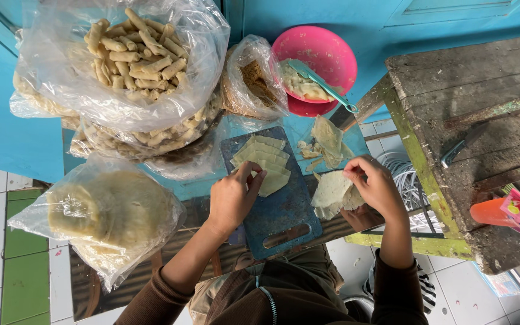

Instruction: The person pinches off pieces of dough and rolls them into short cylinders, placing finished pieces into a plastic bag. They then lay thin pastry sheets on a cutting board, fold the sheets over dough pieces, and stack the wrapped pieces on the board.

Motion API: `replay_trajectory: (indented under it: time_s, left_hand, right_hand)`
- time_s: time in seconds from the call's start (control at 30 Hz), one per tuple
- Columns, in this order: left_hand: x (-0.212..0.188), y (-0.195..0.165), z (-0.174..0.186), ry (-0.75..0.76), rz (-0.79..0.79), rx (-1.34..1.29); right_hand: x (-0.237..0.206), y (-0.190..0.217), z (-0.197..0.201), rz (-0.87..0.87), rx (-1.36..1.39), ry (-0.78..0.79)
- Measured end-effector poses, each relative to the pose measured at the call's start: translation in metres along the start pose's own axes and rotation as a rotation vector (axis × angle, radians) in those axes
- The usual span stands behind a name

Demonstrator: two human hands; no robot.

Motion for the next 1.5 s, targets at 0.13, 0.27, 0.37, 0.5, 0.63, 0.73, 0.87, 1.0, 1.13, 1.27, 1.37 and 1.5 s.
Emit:
replay_trajectory:
  time_s: [0.13,0.27,0.37,0.5,0.63,0.73,0.87,1.0,1.13,1.27,1.37,1.5]
  left_hand:
    - [-0.001,0.0,-0.002,0.015,-0.013,0.003]
    - [-0.001,-0.002,-0.001,0.013,-0.032,-0.009]
    - [0.0,-0.003,0.001,0.016,-0.032,-0.001]
    - [0.0,-0.005,0.0,0.033,-0.017,-0.007]
    - [-0.004,-0.007,-0.001,0.041,-0.062,-0.028]
    - [-0.004,-0.008,-0.001,0.047,-0.065,-0.027]
    - [-0.003,-0.009,0.0,0.037,-0.079,-0.024]
    - [-0.002,-0.01,0.0,0.02,-0.088,-0.029]
    - [-0.003,-0.009,-0.002,0.026,-0.079,-0.031]
    - [-0.004,-0.009,-0.003,0.022,-0.098,-0.038]
    - [-0.003,-0.009,-0.004,0.022,-0.104,-0.041]
    - [-0.003,-0.005,-0.012,0.134,0.004,-0.241]
  right_hand:
    - [0.016,-0.008,-0.003,-0.05,0.041,-0.072]
    - [0.043,-0.015,0.001,0.044,0.05,-0.249]
    - [0.036,-0.012,0.008,0.107,-0.129,-0.292]
    - [0.0,-0.013,0.007,-0.088,-0.124,-0.1]
    - [-0.028,-0.015,0.01,0.03,-0.13,0.172]
    - [-0.033,-0.029,0.01,-0.055,-0.15,0.251]
    - [-0.035,-0.049,0.007,-0.325,-0.074,0.283]
    - [-0.034,-0.045,0.012,0.032,-0.242,0.267]
    - [-0.036,-0.058,0.025,-0.3,0.076,0.144]
    - [-0.028,-0.045,0.043,-0.308,0.104,-0.036]
    - [-0.022,-0.025,0.05,-0.301,0.103,-0.05]
    - [-0.013,0.008,0.036,-0.116,0.196,0.013]
Point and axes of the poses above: each hand's wrist, its own x-axis towards the middle knuckle, its own z-axis out of the back of the hand, y = z × x, the point moved 4 cm from there along x, towards the middle knuckle, and after that the axes turned 3 degrees about x, right-handed, at the moved point
